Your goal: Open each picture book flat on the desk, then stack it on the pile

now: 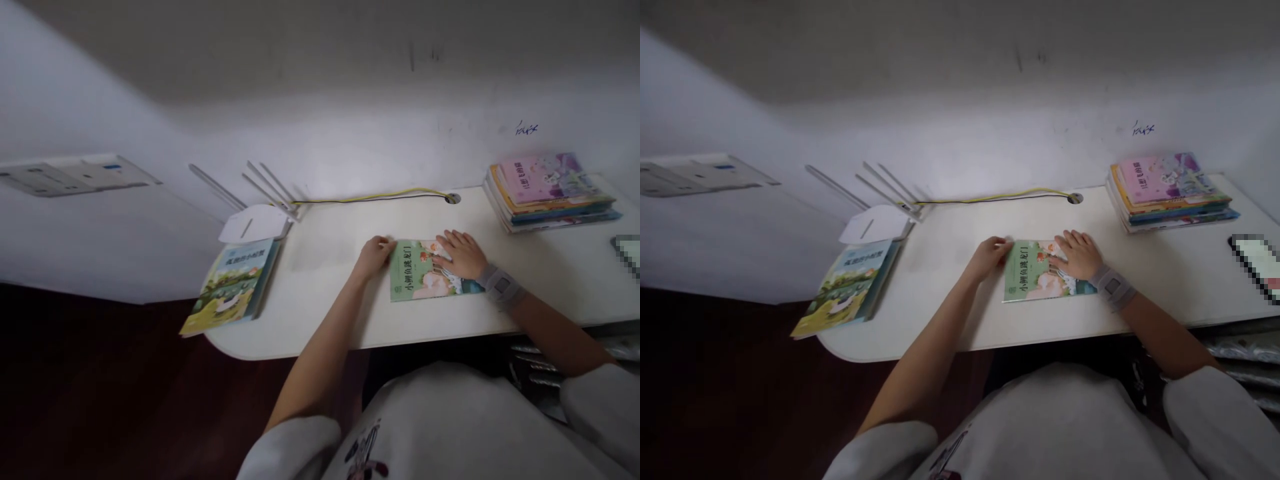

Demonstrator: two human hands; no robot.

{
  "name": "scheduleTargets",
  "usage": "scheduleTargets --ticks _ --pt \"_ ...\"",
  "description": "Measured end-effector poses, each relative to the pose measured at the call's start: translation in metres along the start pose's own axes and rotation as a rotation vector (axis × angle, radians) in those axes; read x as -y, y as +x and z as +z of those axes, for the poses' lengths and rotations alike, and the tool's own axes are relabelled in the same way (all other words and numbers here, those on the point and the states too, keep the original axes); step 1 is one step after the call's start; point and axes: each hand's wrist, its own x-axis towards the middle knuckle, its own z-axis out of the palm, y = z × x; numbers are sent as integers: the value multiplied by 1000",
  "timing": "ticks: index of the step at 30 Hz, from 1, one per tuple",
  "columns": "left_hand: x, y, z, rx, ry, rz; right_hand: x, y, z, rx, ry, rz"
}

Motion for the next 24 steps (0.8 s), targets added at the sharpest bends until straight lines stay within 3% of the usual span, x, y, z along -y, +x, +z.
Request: scheduleTargets --ticks 5,8,11,14,19,22,24 --pt "16 -43 -4 228 -302 -109 -1 -1 4 -17 6 -3" --pt "21 -66 4 292 -450 -151 0 -1 5 -9 32 13" --pt "21 -79 16 243 -672 -150 -1 0 5 -5 124 29" --pt "17 -86 22 172 -713 -54 -12 4 7 -64 391 41" --pt "8 -87 2 92 -716 14 -48 10 10 -199 584 243" --pt "-12 -81 -13 52 -787 -10 -62 14 12 -227 614 352" --pt "-38 -73 -12 27 -830 1 -62 15 13 -235 625 387"
